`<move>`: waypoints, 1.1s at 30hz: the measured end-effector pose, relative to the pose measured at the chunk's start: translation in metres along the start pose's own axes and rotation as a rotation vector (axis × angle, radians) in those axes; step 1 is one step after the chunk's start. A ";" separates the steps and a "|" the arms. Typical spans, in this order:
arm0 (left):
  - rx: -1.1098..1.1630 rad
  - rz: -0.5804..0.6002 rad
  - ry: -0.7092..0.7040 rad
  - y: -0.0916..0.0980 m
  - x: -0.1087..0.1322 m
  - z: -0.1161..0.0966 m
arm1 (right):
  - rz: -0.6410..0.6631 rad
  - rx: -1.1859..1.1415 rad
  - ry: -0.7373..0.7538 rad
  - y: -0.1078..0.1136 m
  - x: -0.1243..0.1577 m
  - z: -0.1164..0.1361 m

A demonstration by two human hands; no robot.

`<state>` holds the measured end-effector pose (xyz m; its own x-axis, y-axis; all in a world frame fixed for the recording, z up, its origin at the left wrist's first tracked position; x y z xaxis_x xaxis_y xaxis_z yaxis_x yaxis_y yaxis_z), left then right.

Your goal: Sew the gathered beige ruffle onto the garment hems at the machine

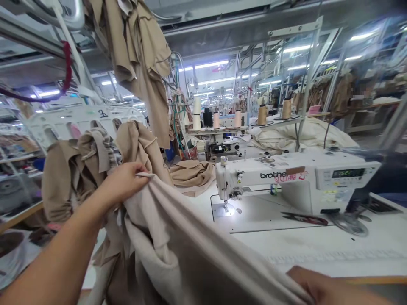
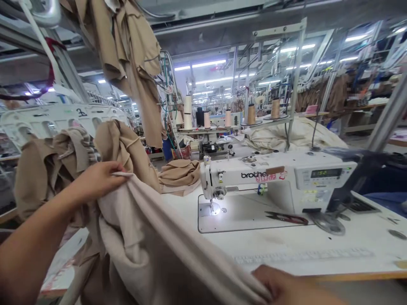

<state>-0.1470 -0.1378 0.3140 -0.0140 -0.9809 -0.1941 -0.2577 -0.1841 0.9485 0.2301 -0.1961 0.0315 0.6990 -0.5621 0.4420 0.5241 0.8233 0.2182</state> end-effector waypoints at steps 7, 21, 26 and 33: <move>-0.113 0.240 -0.322 -0.214 0.028 -0.111 | -0.131 0.231 0.145 0.056 -0.069 0.041; -0.128 0.479 -0.339 -0.335 0.038 -0.038 | -0.394 0.725 0.292 0.045 -0.108 0.040; -0.167 0.537 -0.490 -0.345 0.035 -0.058 | -0.335 0.818 0.269 0.057 -0.113 0.039; -0.174 0.438 -0.488 -0.343 0.008 -0.043 | -0.374 0.743 0.238 0.079 -0.118 0.036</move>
<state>-0.0169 -0.0849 -0.0018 -0.5269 -0.8337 0.1650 0.0295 0.1761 0.9839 0.1716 -0.0615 0.0276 0.6709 -0.7398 0.0517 0.3440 0.3722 0.8620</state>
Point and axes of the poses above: each hand's wrist, its own x-axis away from the middle knuckle, its own y-axis out of the back of the hand, z = x × y, the point moved 9 cm from there along -x, towards the middle knuckle, and after that the axes turned 15 degrees about z, right-handed, at the moved point
